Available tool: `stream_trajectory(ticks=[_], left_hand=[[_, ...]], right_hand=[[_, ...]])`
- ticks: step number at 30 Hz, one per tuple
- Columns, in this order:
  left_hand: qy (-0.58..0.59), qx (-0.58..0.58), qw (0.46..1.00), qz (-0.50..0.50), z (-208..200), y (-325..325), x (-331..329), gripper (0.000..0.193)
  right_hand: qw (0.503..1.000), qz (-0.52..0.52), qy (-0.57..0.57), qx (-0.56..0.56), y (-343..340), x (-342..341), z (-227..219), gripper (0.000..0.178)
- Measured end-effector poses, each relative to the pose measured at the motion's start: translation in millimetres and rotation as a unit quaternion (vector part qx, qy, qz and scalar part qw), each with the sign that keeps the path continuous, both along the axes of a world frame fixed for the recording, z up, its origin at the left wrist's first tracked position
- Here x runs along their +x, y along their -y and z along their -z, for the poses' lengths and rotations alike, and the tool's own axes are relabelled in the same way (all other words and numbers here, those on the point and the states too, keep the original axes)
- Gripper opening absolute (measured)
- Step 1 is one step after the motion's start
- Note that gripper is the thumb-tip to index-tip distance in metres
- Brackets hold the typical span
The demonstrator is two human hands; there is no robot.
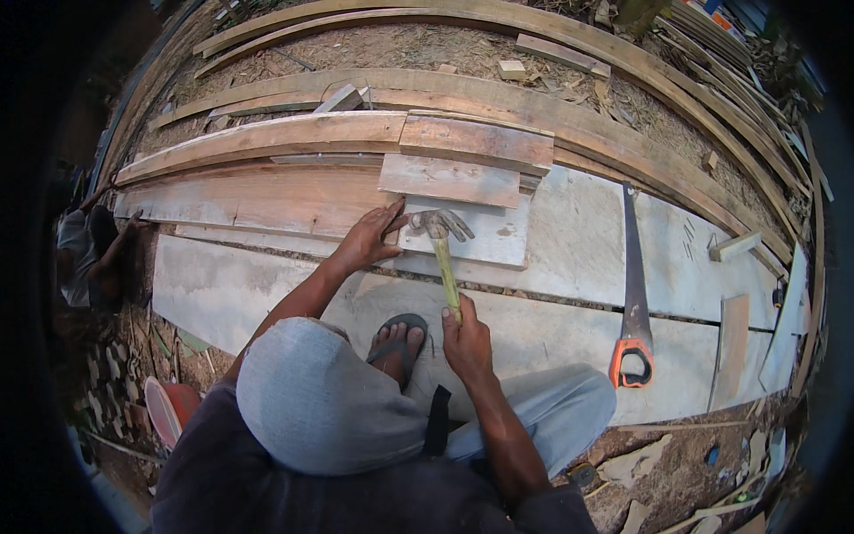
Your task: The person positions small wooden planks on a curved wooden frame, secures them with nails using a hammer, and cuts a plank to size with a hand saw. The person repeatedly aligns, nails, and saws pieces to fit the frame.
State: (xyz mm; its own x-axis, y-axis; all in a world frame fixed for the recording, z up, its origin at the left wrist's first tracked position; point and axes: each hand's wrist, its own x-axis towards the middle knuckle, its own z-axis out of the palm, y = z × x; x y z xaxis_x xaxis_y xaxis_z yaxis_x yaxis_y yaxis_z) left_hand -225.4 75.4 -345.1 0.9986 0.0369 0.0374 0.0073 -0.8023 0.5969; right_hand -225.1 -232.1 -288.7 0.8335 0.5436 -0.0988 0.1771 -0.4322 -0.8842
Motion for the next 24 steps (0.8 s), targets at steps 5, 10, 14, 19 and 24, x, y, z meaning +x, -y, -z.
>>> stream_trajectory(ticks=[5,10,14,19,24], left_hand=[[-0.011,0.005,1.0,0.015,0.6,3.6,-5.4,0.095],[-0.044,-0.034,0.998,0.011,1.7,-0.3,-1.4,0.106],[-0.006,-0.022,1.0,0.01,2.6,1.8,-4.8,0.102],[0.006,0.009,1.0,0.004,2.6,2.7,-4.5,0.094],[-0.026,0.022,0.999,0.015,-1.4,-0.2,-4.5,0.096]], right_hand=[[0.941,0.074,-0.015,0.33,-1.8,-1.6,-4.8,0.025],[0.978,-0.094,-0.052,-0.179,-7.8,2.5,-1.0,0.022],[0.992,0.009,0.01,0.129,-2.6,-0.6,7.6,0.024],[0.996,-0.044,0.038,0.071,-1.9,-2.3,8.1,0.026],[0.998,-0.036,-0.004,-0.059,-3.4,3.2,-10.0,0.028]])
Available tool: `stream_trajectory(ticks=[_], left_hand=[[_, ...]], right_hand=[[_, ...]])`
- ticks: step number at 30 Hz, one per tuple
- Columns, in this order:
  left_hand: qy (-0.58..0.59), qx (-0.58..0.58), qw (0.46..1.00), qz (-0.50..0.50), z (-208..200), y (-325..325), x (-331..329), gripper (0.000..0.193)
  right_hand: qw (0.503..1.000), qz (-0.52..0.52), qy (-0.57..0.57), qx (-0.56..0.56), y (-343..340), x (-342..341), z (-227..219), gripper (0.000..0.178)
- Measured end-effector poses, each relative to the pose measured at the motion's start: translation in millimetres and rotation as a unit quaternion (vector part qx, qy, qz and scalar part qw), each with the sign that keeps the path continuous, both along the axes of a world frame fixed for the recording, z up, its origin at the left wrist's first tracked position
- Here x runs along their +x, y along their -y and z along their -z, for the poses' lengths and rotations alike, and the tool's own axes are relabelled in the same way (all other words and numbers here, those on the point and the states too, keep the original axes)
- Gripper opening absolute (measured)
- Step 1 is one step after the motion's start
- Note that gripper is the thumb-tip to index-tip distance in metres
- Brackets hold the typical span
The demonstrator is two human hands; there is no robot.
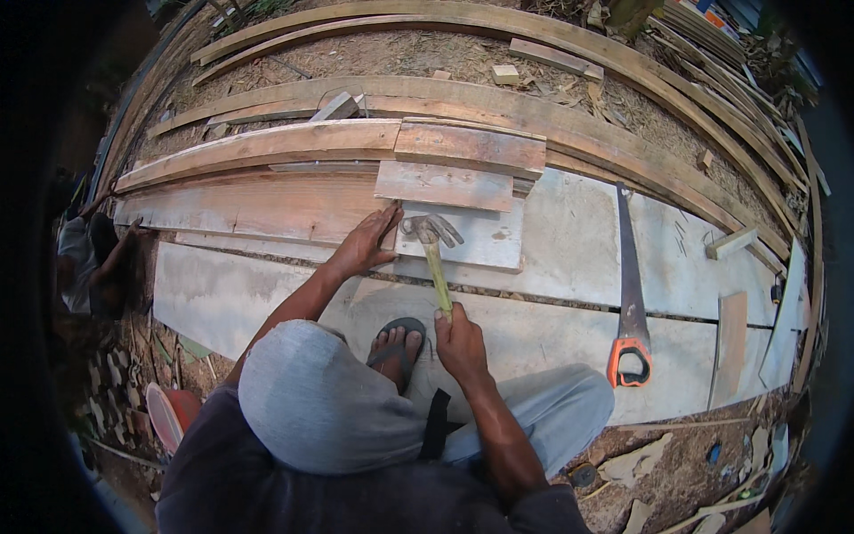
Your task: The person positions small wooden planks on a curved wooden frame, secures them with nails using a hammer, and cuts a plank to size with a hand saw. The person repeatedly aligns, nails, and saws pieces to fit the frame.
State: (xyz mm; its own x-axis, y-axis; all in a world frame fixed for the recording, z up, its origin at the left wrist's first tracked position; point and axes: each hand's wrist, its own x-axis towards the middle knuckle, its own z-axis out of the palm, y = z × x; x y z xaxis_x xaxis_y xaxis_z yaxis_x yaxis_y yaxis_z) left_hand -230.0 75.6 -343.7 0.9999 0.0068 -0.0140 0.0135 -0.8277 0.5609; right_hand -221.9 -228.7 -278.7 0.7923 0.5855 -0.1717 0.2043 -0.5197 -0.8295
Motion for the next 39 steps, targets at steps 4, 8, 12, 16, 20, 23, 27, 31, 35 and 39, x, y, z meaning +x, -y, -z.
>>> stream_trajectory(ticks=[4,8,12,16,20,23,27,31,35,39], left_hand=[[0.053,0.044,0.997,0.033,-3.4,7.6,-4.7,0.107],[0.018,0.091,0.995,-0.047,-4.8,16.6,1.4,0.113],[0.004,0.095,0.993,-0.065,-2.3,11.3,8.2,0.11],[0.022,0.099,0.993,-0.054,3.7,14.0,-0.5,0.109],[0.022,0.112,0.991,-0.063,2.1,15.7,-0.5,0.111],[-0.006,0.101,0.992,-0.073,-1.8,17.1,-2.6,0.111],[-0.012,0.11,0.991,-0.075,-3.8,17.9,-4.7,0.111],[-0.002,0.149,0.985,-0.092,-4.7,18.2,-2.9,0.114],[-0.045,0.143,0.983,-0.11,-6.3,16.4,1.2,0.114],[-0.048,0.14,0.983,-0.11,-4.8,15.6,-0.2,0.114]], right_hand=[[0.889,0.105,-0.015,0.446,-3.3,0.0,-7.5,0.027],[0.998,0.006,0.056,0.025,-8.0,-1.1,-3.2,0.027],[1.0,0.007,-0.007,-0.001,-3.6,-0.9,-1.6,0.027],[0.922,0.115,-0.026,0.368,0.4,-2.0,-3.9,0.027],[0.983,-0.004,0.125,0.134,-5.8,-3.1,0.3,0.025],[0.993,-0.054,-0.029,-0.104,-8.2,-4.9,2.6,0.022],[0.989,0.029,0.068,0.126,-2.9,-4.8,-2.9,0.022],[0.972,0.038,0.083,0.216,-2.5,0.4,-8.9,0.023],[0.989,-0.069,-0.006,-0.13,-8.8,3.8,-7.7,0.019],[0.996,0.01,0.047,0.076,-10.1,-1.1,-7.5,0.022]])
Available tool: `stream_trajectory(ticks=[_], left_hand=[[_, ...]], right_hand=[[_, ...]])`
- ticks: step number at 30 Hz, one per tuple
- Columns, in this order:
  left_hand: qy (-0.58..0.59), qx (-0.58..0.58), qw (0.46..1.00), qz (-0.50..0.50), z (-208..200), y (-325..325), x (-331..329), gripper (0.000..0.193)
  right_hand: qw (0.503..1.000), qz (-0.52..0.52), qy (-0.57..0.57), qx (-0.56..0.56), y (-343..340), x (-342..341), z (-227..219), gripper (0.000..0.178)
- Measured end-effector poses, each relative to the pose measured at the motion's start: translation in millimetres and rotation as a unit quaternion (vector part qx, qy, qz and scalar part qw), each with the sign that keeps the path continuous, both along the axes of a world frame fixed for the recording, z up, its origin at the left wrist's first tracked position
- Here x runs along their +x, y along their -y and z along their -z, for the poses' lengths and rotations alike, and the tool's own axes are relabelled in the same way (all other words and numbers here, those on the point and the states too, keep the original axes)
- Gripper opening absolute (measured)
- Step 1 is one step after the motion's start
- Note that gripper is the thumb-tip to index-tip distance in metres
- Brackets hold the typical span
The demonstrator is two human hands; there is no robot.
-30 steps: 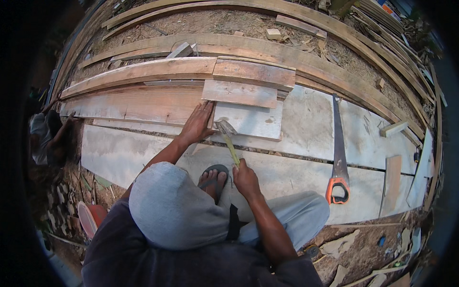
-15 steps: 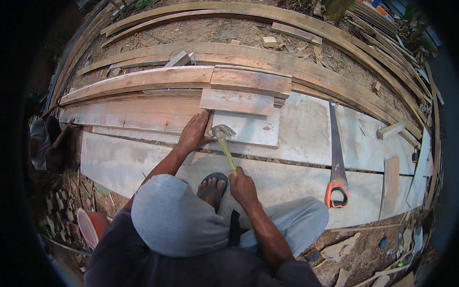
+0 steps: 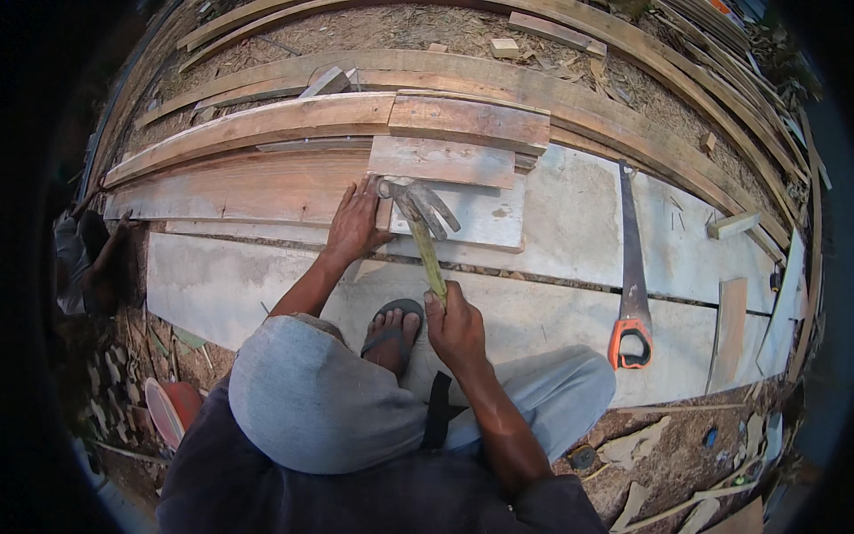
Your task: The person positions small wooden planks on a curved wooden frame, secures them with nails using a hammer, and cuts a plank to size with a hand saw. The person repeatedly aligns, nails, and saws pieces to fit the frame.
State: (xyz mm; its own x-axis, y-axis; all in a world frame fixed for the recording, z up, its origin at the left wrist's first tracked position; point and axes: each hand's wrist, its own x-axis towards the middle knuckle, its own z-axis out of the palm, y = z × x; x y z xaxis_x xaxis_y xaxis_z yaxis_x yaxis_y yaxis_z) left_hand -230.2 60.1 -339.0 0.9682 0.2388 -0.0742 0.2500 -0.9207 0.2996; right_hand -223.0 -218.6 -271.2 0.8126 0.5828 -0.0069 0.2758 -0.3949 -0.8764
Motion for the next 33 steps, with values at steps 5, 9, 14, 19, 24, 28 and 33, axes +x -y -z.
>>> stream_trajectory(ticks=[5,9,14,19,24,28,33], left_hand=[[0.037,0.008,0.999,-0.003,0.7,1.7,-4.6,0.116],[0.05,0.011,0.999,-0.003,1.4,-0.7,-0.2,0.118],[0.048,0.002,0.999,-0.011,4.0,2.5,-4.1,0.12],[0.002,0.004,1.0,-0.015,1.4,-0.9,-1.0,0.12],[0.001,-0.005,1.0,-0.019,0.8,-1.0,-0.3,0.124],[0.036,0.041,0.998,-0.032,1.0,5.0,-5.1,0.125],[0.035,0.036,0.995,-0.086,0.5,-0.2,1.1,0.132]], right_hand=[[0.997,0.013,0.026,0.072,-3.5,-1.4,-6.4,0.02],[0.975,-0.036,-0.053,-0.211,-10.5,4.5,-8.7,0.021],[0.984,0.036,0.022,0.174,-4.5,2.0,-5.8,0.027],[0.974,-0.065,-0.03,-0.216,0.7,3.4,2.3,0.025],[0.998,0.037,-0.012,-0.052,1.6,5.5,2.2,0.024],[0.985,-0.025,0.09,0.144,0.0,7.3,2.4,0.019],[0.987,-0.045,-0.001,-0.152,-5.6,9.7,4.8,0.026]])
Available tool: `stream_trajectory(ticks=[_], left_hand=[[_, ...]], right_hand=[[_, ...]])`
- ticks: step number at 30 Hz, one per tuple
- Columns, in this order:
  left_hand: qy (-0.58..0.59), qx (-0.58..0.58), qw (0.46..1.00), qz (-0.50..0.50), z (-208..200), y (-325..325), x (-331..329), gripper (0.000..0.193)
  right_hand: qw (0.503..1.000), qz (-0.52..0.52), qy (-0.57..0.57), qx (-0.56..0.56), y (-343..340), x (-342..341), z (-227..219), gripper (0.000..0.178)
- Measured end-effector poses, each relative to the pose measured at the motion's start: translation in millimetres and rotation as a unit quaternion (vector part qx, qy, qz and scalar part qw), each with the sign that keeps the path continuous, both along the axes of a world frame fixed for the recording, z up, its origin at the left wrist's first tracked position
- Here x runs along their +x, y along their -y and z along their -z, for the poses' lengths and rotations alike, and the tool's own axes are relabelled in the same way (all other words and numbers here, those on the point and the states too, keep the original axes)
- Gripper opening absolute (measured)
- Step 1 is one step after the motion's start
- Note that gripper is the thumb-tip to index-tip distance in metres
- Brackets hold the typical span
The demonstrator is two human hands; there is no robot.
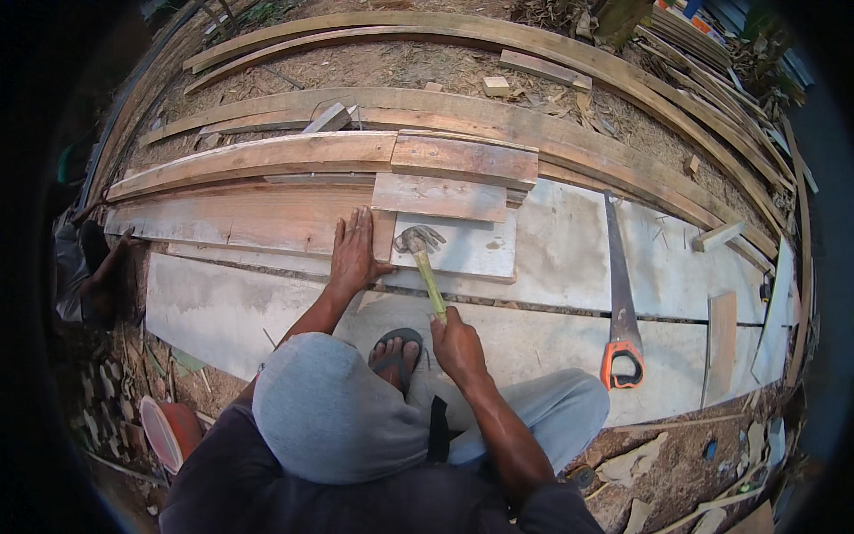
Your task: The person positions small wooden planks on a curved wooden frame, secures them with nails using a hammer, and cuts a plank to size with a hand saw. The person repeatedly aligns, nails, and saws pieces to fit the frame.
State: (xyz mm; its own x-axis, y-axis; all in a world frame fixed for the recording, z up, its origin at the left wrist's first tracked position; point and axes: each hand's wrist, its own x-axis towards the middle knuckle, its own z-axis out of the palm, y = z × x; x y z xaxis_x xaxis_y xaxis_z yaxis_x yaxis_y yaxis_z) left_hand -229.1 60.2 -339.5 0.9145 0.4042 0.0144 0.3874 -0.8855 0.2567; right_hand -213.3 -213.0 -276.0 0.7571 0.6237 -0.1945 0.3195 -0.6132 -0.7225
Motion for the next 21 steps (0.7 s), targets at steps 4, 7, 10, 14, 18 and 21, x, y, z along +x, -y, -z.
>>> stream_trajectory(ticks=[4,7,10,14,18,21], left_hand=[[0.023,0.003,1.0,0.018,2.8,4.6,-8.9,0.131],[0.013,-0.011,1.0,0.0,7.9,9.0,-6.1,0.137],[0.002,-0.022,1.0,-0.02,7.9,9.8,-4.0,0.136],[0.012,-0.01,1.0,0.0,11.4,8.7,-6.6,0.135],[-0.009,0.003,1.0,-0.003,13.2,8.5,-5.4,0.132],[-0.029,0.007,0.999,-0.015,12.5,8.4,-4.3,0.13]], right_hand=[[0.997,0.036,-0.04,0.054,0.7,-6.0,-3.8,0.025],[0.994,-0.019,-0.062,-0.093,12.6,2.0,-2.4,0.029],[0.986,-0.007,-0.165,-0.015,47.1,19.7,3.1,0.037],[0.946,-0.025,-0.32,-0.047,123.8,46.9,22.9,0.051],[0.933,-0.106,-0.298,-0.174,182.3,102.9,44.7,0.056],[0.971,-0.066,-0.145,-0.179,213.5,193.5,53.7,0.051]])
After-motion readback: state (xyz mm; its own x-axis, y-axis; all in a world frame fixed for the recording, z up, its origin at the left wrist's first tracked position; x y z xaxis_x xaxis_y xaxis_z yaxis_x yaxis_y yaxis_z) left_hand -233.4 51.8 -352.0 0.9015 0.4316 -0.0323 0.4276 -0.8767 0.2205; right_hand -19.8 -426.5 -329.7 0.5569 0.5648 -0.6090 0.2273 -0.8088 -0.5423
